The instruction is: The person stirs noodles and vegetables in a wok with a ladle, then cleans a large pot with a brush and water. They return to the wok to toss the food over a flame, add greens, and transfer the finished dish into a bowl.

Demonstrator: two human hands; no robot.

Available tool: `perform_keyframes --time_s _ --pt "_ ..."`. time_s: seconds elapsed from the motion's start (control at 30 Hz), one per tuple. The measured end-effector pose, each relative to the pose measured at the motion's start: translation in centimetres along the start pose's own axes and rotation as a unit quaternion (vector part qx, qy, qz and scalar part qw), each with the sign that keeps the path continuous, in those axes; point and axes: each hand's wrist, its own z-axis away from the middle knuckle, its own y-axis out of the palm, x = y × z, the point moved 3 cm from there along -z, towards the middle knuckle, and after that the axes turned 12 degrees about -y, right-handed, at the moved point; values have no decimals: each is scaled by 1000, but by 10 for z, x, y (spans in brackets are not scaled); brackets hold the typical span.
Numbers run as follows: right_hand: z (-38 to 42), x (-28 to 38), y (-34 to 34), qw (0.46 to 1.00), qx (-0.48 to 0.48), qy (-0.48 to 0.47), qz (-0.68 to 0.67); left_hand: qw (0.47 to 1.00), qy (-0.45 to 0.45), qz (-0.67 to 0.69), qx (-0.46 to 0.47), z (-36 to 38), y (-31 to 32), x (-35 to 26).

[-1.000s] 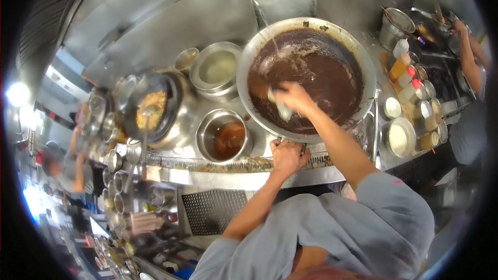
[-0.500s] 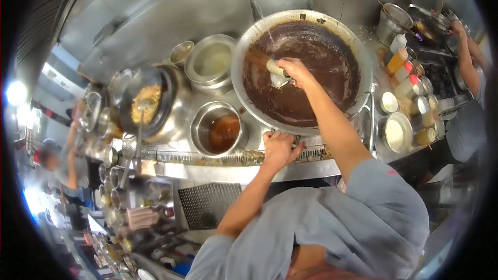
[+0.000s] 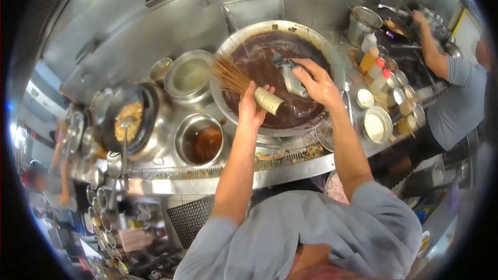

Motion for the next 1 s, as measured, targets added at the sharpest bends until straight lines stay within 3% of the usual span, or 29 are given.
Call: perform_keyframes --time_s 0.03,0.07,0.1,0.17,0.23,0.3,0.33,0.37,0.4,0.43,0.5,0.53,0.57,0.63,0.7,0.73,0.8,0.93,1.0 --pt "4 2 3 1000 -4 9 2 1000 0 -11 3 3 -3 7" --pt "4 8 17 993 116 -8 -10 1000 -7 -13 3 1 -8 12" --pt "5 15 30 972 234 -26 -23 996 -25 -12 85 -3 -10 16" --pt "28 1 55 965 223 -59 123 967 -56 -11 249 -8 -10 20" --pt "36 1 59 988 141 -14 65 974 -65 -17 218 -6 -9 21" --pt "42 5 66 971 134 25 194 947 -114 37 299 1 -5 25" --pt "41 7 65 972 138 24 191 974 -107 17 201 10 5 26" --pt "38 8 62 973 151 56 165 975 -100 20 199 18 10 26" --pt "36 6 60 972 166 86 140 989 -76 -52 113 24 9 24" --pt "40 -10 62 978 149 77 120 991 -49 -122 24 26 5 19" --pt "49 -28 62 992 118 45 31 978 -37 -197 -60 41 5 22" --pt "50 -34 52 990 117 63 36 898 83 -414 -123 39 -22 19" --pt "49 -38 37 989 116 83 40 752 191 -604 -182 44 -49 23" --pt "33 -42 0 952 222 207 -34 637 217 -718 -177 106 -42 41" --pt "23 -55 -13 903 300 289 -103 450 297 -825 -172 123 -53 68" --pt "13 -61 -6 893 363 263 -40 446 298 -825 -178 120 -52 73" --pt "0 -83 40 854 469 227 4 382 346 -842 -159 118 -47 80" --pt "-31 -106 118 914 252 312 -68 349 374 -849 -136 110 -46 85" --pt "-7 -126 129 911 259 304 -104 380 347 -846 -138 110 -51 83"
